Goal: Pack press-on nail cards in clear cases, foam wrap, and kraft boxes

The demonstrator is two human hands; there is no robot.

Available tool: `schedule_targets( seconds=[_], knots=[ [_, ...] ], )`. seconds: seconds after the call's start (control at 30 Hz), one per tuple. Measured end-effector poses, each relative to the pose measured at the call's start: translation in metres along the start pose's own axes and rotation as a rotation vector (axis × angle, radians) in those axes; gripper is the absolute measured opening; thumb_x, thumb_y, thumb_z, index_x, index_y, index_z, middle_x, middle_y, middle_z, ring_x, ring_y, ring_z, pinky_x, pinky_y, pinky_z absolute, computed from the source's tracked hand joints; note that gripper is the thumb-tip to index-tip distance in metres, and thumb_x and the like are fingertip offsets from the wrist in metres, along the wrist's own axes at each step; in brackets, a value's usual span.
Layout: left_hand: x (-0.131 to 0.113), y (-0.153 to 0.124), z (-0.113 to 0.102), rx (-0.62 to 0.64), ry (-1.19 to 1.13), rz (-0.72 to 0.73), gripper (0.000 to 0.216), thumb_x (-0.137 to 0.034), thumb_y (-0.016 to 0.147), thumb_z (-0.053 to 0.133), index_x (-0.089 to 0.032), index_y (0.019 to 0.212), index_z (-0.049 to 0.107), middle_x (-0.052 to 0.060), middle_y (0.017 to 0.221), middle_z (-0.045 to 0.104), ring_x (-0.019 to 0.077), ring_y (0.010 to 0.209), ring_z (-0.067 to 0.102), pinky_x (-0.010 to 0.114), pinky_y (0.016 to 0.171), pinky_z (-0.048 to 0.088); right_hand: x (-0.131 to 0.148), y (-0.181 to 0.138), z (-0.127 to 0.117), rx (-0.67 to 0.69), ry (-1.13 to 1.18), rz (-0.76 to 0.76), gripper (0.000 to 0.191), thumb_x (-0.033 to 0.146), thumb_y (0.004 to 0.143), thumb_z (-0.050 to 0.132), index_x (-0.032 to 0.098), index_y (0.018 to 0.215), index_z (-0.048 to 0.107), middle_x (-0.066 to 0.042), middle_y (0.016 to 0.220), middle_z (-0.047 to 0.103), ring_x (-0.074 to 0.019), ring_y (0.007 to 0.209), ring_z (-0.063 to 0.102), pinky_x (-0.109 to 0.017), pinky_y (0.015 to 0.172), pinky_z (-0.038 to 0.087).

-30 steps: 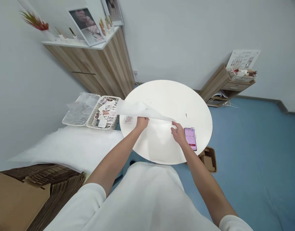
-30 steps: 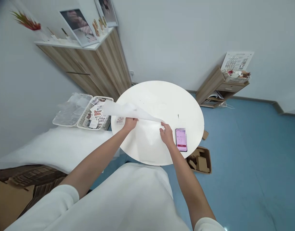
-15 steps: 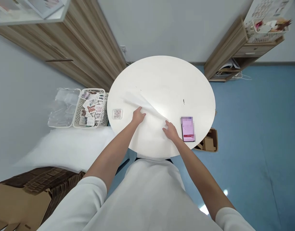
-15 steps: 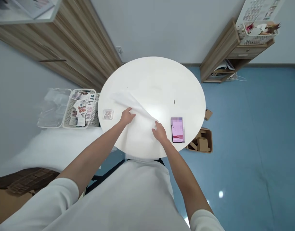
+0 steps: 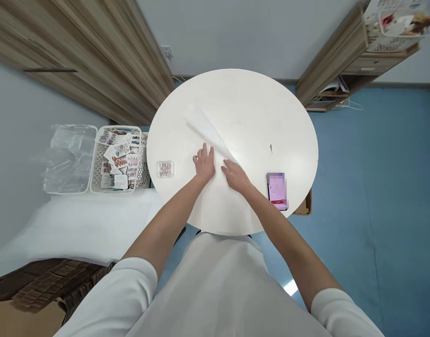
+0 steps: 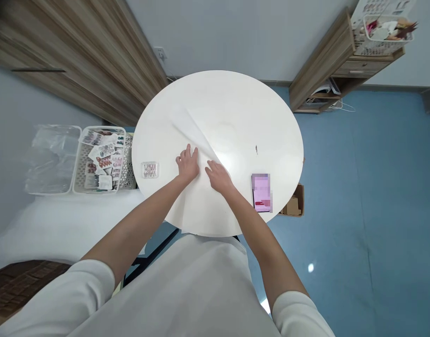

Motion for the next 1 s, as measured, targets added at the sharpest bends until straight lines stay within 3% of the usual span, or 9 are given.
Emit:
schedule_targets(
  seconds=[0.17,0.33,0.43,0.57,0.67,0.77,0.87,1.0],
  knots=[
    [-0.004,-0.038,0.017,0.064,0.037,0.185,0.056,-0.032,0.082,0.037,-0.022,0.135,0.023,0.007,0.145,0.012,0.0256,0.133,0.000,0.052,0.101,0.006,-0.055,0.024,-0.002,-0.045,0.083,0.324,0.055,0.024,0.078,0.043,0.014,0.130,0.027,-0.015,0.140,0.018,-0.0323,0.123,0.026,-0.047,0.093,0.031],
    [0.013,-0.051,0.028,0.118,0.051,0.183,0.066,-0.054,0.079,0.037,-0.023,0.136,0.021,0.009,0.145,0.011,0.0294,0.132,-0.005,0.054,0.100,0.001,-0.083,0.028,-0.005,0.014,0.228,0.466,0.069,0.037,0.075,0.048,0.015,0.134,0.018,-0.016,0.140,0.014,-0.0319,0.124,0.025,-0.047,0.095,0.031],
    [0.023,-0.041,0.022,0.111,0.057,0.140,0.065,-0.053,0.079,0.039,-0.024,0.135,0.024,0.009,0.146,0.006,0.0300,0.132,-0.006,0.053,0.100,0.000,-0.076,0.015,-0.010,0.010,0.235,0.419,0.064,0.033,0.077,0.046,0.016,0.133,0.020,-0.014,0.141,0.014,-0.0289,0.126,0.023,-0.044,0.097,0.031],
    [0.025,-0.045,0.010,0.090,0.019,0.169,0.067,-0.053,0.078,0.041,-0.023,0.136,0.023,0.009,0.146,0.004,0.0292,0.132,-0.006,0.051,0.101,0.000,-0.049,-0.031,-0.002,-0.017,0.094,0.300,0.065,0.031,0.075,0.050,0.016,0.133,0.024,-0.012,0.144,0.009,-0.0288,0.131,0.008,-0.046,0.102,0.022],
    [0.020,-0.071,0.011,0.132,0.003,0.257,0.074,-0.056,0.075,0.044,-0.022,0.136,0.021,0.010,0.146,0.005,0.0301,0.132,-0.005,0.051,0.101,0.002,-0.033,-0.067,0.023,0.067,0.045,0.257,0.068,0.033,0.074,0.053,0.018,0.133,0.023,-0.012,0.145,0.010,-0.0281,0.132,0.004,-0.049,0.102,0.017],
    [0.020,-0.106,0.024,0.198,0.039,0.291,0.081,-0.056,0.068,0.052,-0.022,0.136,0.022,0.010,0.145,0.007,0.0322,0.132,-0.004,0.053,0.101,0.003,-0.029,-0.083,0.040,0.134,0.028,0.244,0.069,0.035,0.075,0.052,0.020,0.134,0.021,-0.011,0.145,0.011,-0.0269,0.133,0.004,-0.052,0.102,0.011],
    [0.026,-0.130,0.034,0.195,0.060,0.238,0.077,-0.052,0.070,0.052,-0.022,0.135,0.024,0.012,0.145,0.010,0.0332,0.132,-0.002,0.055,0.100,0.006,-0.031,-0.083,0.042,0.147,0.013,0.241,0.068,0.035,0.076,0.052,0.021,0.135,0.020,-0.011,0.145,0.010,-0.0266,0.133,0.004,-0.053,0.102,0.008],
    [0.032,-0.143,0.036,0.133,0.059,0.145,0.071,-0.049,0.074,0.048,-0.020,0.134,0.027,0.016,0.144,0.012,0.0348,0.131,0.000,0.057,0.098,0.010,-0.033,-0.081,0.038,0.121,-0.011,0.277,0.069,0.036,0.075,0.053,0.020,0.134,0.021,-0.012,0.145,0.006,-0.0279,0.133,0.002,-0.053,0.102,0.009]
  ],
)
Point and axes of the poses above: each hand's wrist, its own y-axis towards the middle knuckle, its own z-axis out of the palm, x = y × z, the point moved 10 cm from there along y, towards the middle knuckle
